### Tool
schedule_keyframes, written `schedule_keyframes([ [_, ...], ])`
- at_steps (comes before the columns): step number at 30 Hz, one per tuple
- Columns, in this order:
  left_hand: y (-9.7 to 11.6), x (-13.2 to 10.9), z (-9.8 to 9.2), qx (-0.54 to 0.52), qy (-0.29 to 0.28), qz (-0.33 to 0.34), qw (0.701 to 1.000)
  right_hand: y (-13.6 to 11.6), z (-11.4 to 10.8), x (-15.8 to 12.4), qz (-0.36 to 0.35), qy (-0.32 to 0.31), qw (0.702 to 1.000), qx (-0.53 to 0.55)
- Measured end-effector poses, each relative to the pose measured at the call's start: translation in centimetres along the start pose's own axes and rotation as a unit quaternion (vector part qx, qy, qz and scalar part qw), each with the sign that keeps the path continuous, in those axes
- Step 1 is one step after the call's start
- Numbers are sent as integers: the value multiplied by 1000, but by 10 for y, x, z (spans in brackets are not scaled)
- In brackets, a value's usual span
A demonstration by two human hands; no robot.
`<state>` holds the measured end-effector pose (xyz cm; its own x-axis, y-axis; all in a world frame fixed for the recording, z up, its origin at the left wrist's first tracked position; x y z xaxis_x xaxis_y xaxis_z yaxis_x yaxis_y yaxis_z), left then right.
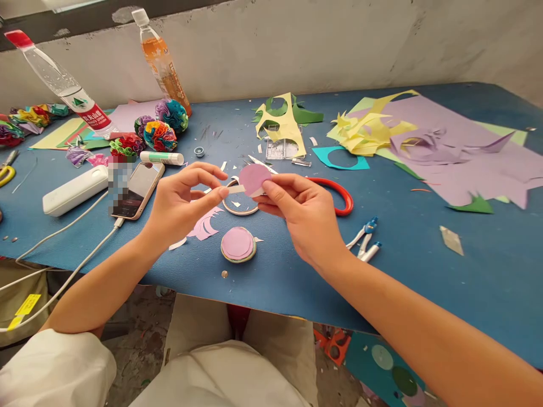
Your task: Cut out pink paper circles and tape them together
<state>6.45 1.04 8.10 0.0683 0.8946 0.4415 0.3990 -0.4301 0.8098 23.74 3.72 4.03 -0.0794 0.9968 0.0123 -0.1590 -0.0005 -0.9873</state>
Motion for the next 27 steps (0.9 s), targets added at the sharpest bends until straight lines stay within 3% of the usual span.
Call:
schedule_keyframes([
  [3, -6, 6, -8, 28, 18, -16, 999, 3, -7, 7, 21, 25, 999, 31],
  [7, -20, 17, -27, 148, 55, -8, 987, 5, -11, 11, 25, 26, 999, 18],
  [13, -43, 23, -35, 278, 6, -21, 960, 12, -1, 8, 32, -43, 998, -34],
  [15, -38, 22, -29, 249, -8, -15, 968, 10, 4, 4, 9, -73, 994, -83],
  [17, -29, 20, -17, 153, -39, -6, 987, 5, 8, 0, -29, -96, 985, -143],
  [21, -22, 10, 14, -46, -161, -66, 984, -4, 15, -9, -99, -120, 963, -220],
  [27, -29, 2, 23, -92, -202, -135, 966, -18, 18, -16, -193, -128, 929, -288],
])
Point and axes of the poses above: each hand's wrist, its own x-axis towards the middle knuckle, its own z-axis out of the palm, y = z × x, the point moved 7 cm from there along x, towards the middle knuckle, and after that the axes turned 2 degrees about z, right-handed, at the moved point
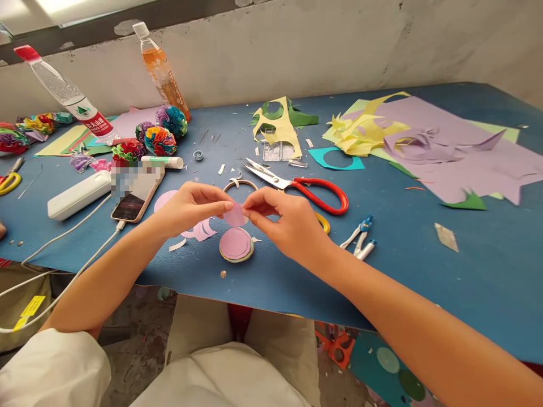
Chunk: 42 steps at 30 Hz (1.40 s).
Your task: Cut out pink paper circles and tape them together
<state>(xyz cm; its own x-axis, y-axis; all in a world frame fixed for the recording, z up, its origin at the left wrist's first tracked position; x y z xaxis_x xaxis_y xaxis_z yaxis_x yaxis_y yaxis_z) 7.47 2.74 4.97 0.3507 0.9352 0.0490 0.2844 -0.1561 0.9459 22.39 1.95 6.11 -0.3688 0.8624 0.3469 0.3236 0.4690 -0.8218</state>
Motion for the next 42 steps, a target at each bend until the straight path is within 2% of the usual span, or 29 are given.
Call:
schedule_keyframes([
  [5, 1, -2, 4, -5, -27, -2, 1000, -12, 1, -3, -87, -18, 992, -86],
  [9, 3, -3, 3, 11, -18, 15, 1000, -17, 3, -6, -127, -24, 985, -111],
  [15, 3, -6, 8, 10, -15, 16, 1000, -22, 0, -8, -161, 9, 974, -159],
  [22, 17, -13, 11, 9, 21, 59, 998, -30, -3, -14, -184, 53, 948, -256],
  [27, 22, -16, 13, 25, 17, 91, 995, -35, -1, -18, -218, 54, 942, -248],
  [36, 26, -18, 13, 75, 25, 117, 990, -36, -3, -16, -213, 45, 954, -204],
  [42, 26, -18, 14, 56, 24, 113, 992, -33, -4, -12, -166, 35, 971, -168],
])
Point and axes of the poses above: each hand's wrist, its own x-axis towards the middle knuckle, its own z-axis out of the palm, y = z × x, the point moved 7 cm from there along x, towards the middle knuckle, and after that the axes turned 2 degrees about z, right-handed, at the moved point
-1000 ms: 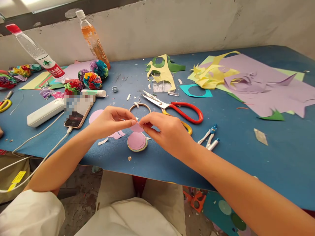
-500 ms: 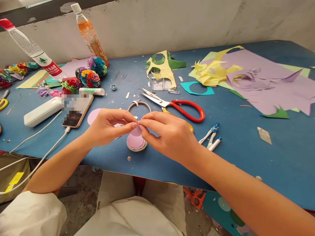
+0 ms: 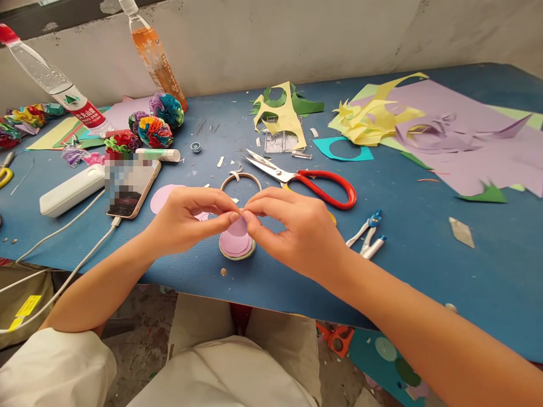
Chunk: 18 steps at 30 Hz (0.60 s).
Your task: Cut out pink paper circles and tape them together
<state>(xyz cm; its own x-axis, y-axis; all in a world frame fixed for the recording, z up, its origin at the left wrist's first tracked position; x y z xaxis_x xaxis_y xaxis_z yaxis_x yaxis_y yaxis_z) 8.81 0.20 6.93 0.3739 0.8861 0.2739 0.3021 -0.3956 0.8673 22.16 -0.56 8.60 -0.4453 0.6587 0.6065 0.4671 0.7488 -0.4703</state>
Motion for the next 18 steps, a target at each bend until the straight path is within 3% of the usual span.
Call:
schedule_keyframes([
  [6, -4, 0, -2, -8, 10, -44, 999, 6, 1, 1, 23, -17, 999, 22],
  [11, -14, 2, -9, -12, 36, -90, 995, 23, -1, 6, 93, -19, 995, 41],
  [18, -26, 8, -20, -42, 74, -97, 992, 41, -13, 10, 169, 45, 984, 33],
])
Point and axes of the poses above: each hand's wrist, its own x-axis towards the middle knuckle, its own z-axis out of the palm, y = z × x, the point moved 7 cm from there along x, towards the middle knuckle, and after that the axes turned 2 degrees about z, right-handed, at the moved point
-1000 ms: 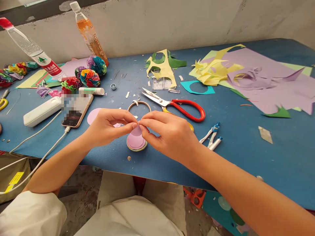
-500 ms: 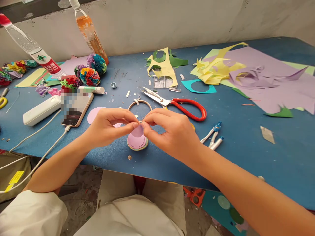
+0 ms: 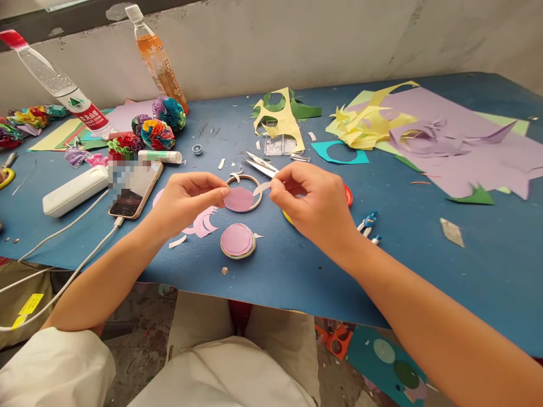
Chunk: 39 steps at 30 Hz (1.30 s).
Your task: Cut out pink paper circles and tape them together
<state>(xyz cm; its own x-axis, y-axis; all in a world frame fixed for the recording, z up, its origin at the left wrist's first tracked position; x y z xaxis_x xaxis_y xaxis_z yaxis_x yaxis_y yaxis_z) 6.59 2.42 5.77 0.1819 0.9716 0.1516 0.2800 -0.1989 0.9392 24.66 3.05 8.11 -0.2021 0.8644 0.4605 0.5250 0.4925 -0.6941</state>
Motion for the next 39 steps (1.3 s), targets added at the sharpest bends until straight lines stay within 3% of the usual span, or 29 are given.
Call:
schedule_keyframes([
  [4, -6, 3, -4, -17, 8, -4, 1000, 10, -5, 6, 15, 26, 999, -34],
  [8, -8, 4, -4, -13, 1, -1, 1000, 23, 0, 12, 34, -25, 985, -169],
  [10, -8, 4, -4, -11, -6, -2, 1000, 29, 3, 12, 49, -44, 981, -184],
  [13, -6, 4, -3, -8, -10, 1, 1000, 29, 14, 9, 65, -104, 991, -56],
  [16, -3, 3, -4, -7, -4, 11, 1000, 23, 26, 2, 83, -171, 978, 84],
  [25, 6, 1, -4, -28, 2, 29, 999, 9, 24, -1, 105, -184, 956, 200],
  [30, 11, -2, -4, -37, 6, 63, 997, 5, 20, -2, 100, -167, 958, 209],
  [34, 17, -4, -3, -28, 3, 92, 995, 1, 17, -3, 49, -155, 972, 168],
  [37, 26, -5, -3, 0, -21, 129, 991, -11, 15, -7, -65, -157, 979, 117],
  [39, 32, -7, -1, 43, -61, 159, 984, -22, 17, -15, -168, -180, 967, 68],
])
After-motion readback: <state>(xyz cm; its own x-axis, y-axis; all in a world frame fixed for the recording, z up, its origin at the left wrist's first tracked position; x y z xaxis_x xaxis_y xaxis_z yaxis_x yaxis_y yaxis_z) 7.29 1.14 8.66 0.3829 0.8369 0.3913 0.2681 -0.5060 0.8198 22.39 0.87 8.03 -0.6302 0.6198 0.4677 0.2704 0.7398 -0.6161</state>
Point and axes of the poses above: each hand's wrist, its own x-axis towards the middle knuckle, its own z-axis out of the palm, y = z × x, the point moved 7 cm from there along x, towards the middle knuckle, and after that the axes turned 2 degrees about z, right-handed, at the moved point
